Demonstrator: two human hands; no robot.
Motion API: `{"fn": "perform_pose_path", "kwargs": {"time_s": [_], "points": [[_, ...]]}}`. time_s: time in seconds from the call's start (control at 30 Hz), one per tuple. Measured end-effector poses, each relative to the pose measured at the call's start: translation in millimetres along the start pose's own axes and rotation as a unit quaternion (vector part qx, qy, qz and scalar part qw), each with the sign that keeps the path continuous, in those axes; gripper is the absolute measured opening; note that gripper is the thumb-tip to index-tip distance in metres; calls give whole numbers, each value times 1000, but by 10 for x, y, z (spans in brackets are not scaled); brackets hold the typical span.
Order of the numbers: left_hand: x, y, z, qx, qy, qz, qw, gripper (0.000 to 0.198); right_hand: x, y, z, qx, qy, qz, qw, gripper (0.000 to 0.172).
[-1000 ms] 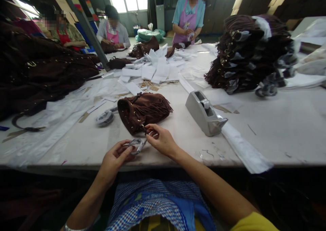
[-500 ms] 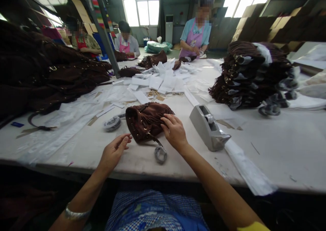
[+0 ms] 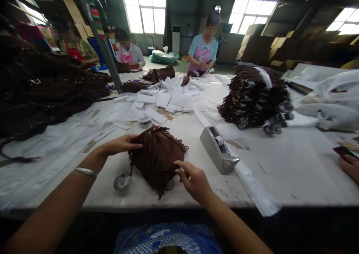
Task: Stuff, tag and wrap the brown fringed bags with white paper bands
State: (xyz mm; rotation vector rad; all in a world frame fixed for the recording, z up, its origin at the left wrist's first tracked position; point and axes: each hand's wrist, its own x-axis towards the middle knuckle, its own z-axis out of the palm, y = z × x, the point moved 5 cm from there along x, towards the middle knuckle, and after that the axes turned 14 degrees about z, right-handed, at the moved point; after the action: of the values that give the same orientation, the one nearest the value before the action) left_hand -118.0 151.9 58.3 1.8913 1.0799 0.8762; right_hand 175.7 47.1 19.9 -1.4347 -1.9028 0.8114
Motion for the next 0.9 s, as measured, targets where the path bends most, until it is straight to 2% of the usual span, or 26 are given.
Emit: {"fn": "perform_pose_path", "kwargs": {"time_s": [0.07,0.1,0.13,0.2,0.27,0.37,0.43,0.5,0.6,0.67,0.77,0.83,0.9], "points": [[130,16,-213,62,16,-3,998,46,59,145,-162,-10,104,21,994,30],[167,30,-274,95,46,-6,994,45,112,240,-200,-22,134,31,990,33],[163,48,-295,120,87,-11,989,44,171,339,-203,-32,143,41,988,38],[0,95,-207,174,167,-19,970,40,271,504,-130,-39,108,54,992,49],[-366,109,18,217,222,-28,950,38,322,583,-11,-31,47,55,997,58],[-1098,-9,381,276,279,-40,919,39,353,543,168,-19,-22,43,999,74],[-1484,-161,545,299,293,-39,907,48,392,480,303,-17,-52,48,997,83],[-1675,-345,635,285,276,-62,916,64,450,405,460,-9,-75,48,996,92],[-1653,-507,636,196,273,-100,937,67,536,255,646,26,-77,11,997,99],[-1532,-499,581,111,308,-107,939,64,584,152,657,73,-52,-8,996,95],[-1312,-380,535,-20,361,-98,927,68,654,43,482,185,-11,9,983,80],[-1160,-275,559,-79,368,-91,922,72,702,18,312,246,5,43,968,71],[-1008,-187,611,-124,361,-86,920,73,746,34,161,256,25,84,963,65]]}}
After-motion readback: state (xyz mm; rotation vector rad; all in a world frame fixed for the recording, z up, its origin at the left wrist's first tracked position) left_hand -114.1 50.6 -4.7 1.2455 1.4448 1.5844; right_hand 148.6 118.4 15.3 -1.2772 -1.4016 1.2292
